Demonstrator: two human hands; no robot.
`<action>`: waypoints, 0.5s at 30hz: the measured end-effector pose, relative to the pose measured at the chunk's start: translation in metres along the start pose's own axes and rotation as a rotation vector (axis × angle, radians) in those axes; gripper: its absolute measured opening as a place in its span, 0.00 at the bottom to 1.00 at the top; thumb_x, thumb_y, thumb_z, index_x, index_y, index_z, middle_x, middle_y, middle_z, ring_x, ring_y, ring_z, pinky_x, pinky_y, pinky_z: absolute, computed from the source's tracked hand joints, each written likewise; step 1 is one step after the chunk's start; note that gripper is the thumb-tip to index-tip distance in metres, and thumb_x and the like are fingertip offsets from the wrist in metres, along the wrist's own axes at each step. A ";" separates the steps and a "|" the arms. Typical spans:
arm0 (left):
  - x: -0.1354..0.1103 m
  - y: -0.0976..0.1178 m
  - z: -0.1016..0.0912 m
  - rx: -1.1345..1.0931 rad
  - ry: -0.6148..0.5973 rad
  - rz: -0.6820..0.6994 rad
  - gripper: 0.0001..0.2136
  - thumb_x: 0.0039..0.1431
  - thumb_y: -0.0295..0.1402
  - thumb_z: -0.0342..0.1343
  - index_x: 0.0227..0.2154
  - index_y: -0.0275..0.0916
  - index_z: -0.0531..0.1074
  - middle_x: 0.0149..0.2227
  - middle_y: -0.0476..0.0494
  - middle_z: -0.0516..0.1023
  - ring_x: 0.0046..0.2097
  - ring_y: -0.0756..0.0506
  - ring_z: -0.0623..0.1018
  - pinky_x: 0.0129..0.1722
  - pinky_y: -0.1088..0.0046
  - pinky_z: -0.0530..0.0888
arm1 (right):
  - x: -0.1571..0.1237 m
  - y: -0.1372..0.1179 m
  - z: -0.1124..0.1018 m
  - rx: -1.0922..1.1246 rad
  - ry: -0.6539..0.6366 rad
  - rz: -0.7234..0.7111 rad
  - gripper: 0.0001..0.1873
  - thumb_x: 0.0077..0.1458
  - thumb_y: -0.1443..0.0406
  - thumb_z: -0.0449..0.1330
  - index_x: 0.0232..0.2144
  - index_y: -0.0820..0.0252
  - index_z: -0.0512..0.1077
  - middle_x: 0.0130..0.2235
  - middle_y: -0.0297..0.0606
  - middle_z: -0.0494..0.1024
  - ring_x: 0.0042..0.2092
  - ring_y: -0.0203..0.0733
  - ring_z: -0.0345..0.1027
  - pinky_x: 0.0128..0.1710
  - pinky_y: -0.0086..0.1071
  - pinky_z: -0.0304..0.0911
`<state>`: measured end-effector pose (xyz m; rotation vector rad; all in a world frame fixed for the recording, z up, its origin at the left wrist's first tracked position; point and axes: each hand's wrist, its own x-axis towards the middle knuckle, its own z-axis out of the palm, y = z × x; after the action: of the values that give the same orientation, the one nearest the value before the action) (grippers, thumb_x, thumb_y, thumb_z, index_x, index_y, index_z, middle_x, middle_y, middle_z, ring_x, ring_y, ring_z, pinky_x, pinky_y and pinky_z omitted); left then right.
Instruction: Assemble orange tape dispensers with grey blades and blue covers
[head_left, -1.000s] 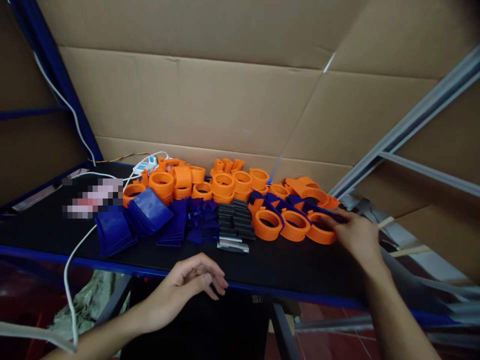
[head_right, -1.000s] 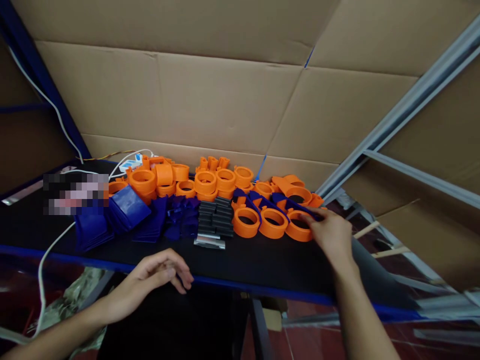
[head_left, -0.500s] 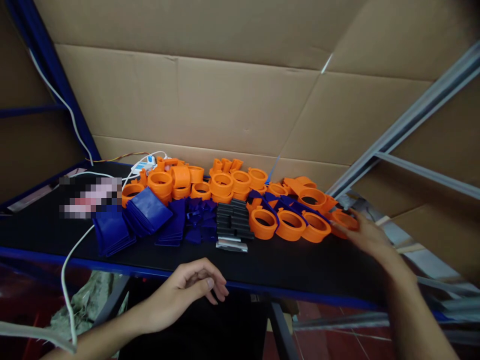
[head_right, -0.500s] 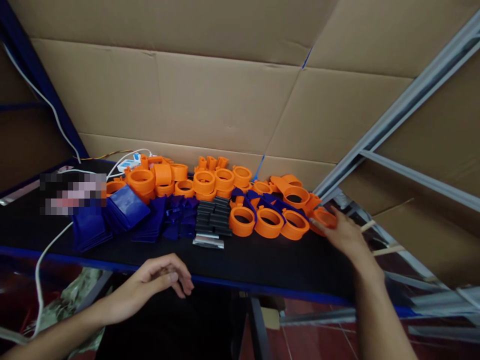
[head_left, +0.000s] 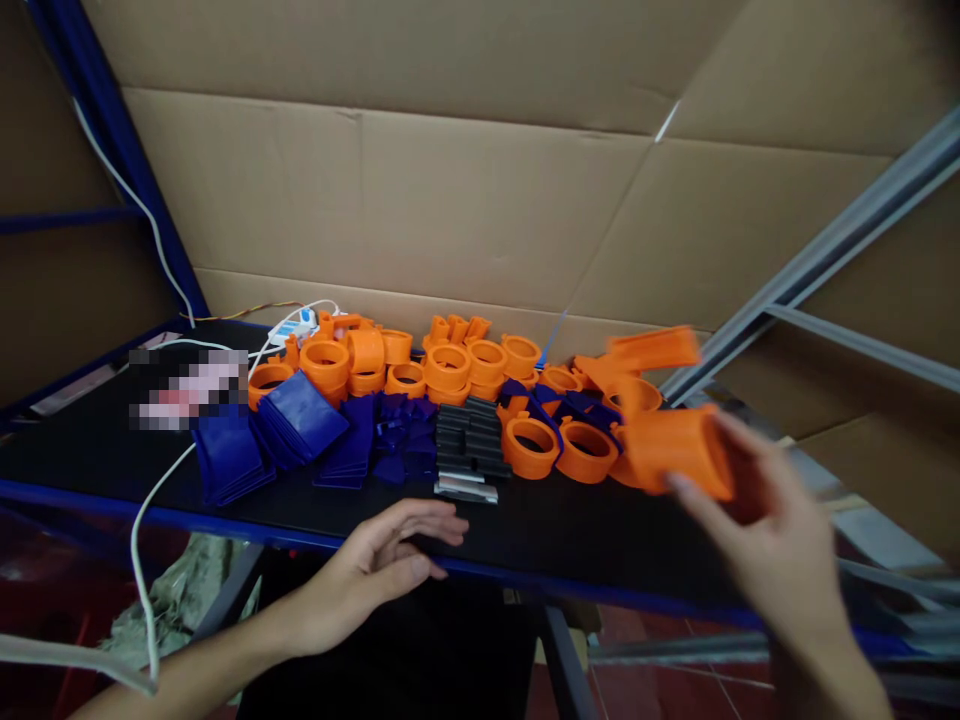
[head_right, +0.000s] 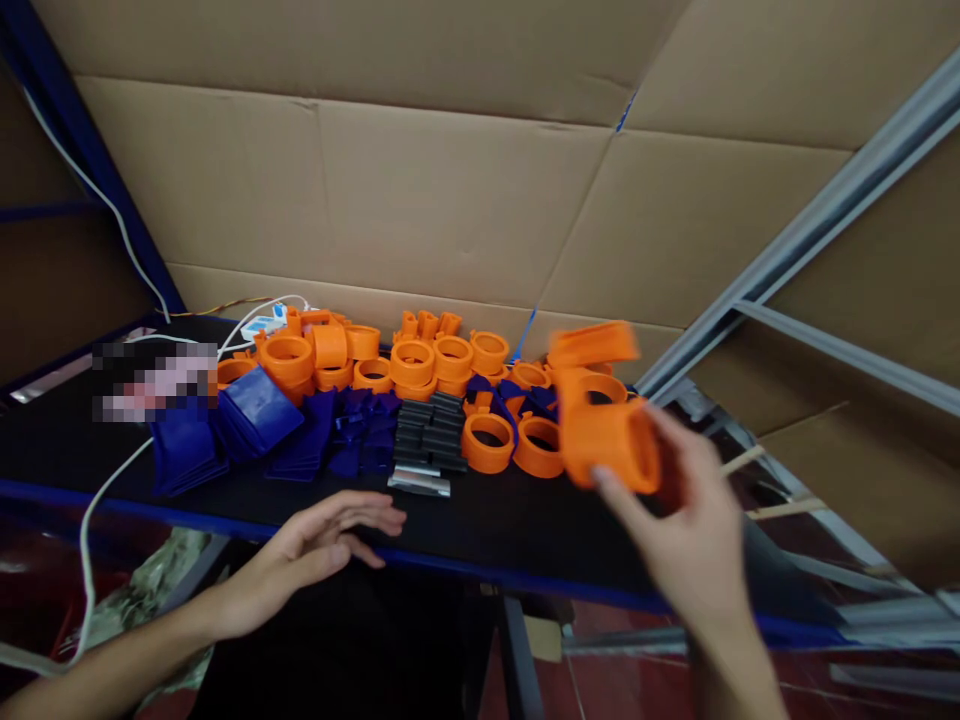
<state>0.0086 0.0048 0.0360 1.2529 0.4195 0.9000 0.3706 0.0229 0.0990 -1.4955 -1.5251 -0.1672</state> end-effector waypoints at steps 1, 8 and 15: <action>-0.001 -0.001 -0.001 -0.006 0.005 0.030 0.24 0.64 0.36 0.57 0.62 0.45 0.63 0.63 0.33 0.68 0.63 0.34 0.67 0.58 0.52 0.68 | -0.015 -0.023 0.005 0.165 -0.171 0.003 0.38 0.52 0.49 0.64 0.62 0.53 0.63 0.57 0.47 0.71 0.56 0.54 0.70 0.55 0.43 0.67; -0.006 0.000 -0.003 -0.150 0.237 0.084 0.23 0.65 0.40 0.55 0.61 0.43 0.66 0.66 0.34 0.65 0.63 0.31 0.68 0.60 0.51 0.66 | -0.079 -0.114 0.045 0.422 -0.876 -0.317 0.39 0.54 0.52 0.66 0.65 0.50 0.60 0.62 0.48 0.65 0.60 0.54 0.65 0.57 0.42 0.66; 0.001 0.009 -0.008 -0.130 0.390 -0.019 0.18 0.62 0.38 0.59 0.51 0.34 0.72 0.54 0.27 0.77 0.39 0.38 0.83 0.38 0.66 0.79 | -0.058 -0.076 0.094 0.003 -0.563 -0.456 0.17 0.64 0.63 0.56 0.54 0.55 0.72 0.51 0.45 0.78 0.54 0.52 0.71 0.54 0.49 0.69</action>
<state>0.0003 0.0112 0.0423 0.9524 0.6683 1.1411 0.2466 0.0273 0.0475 -1.2222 -2.3088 -0.0033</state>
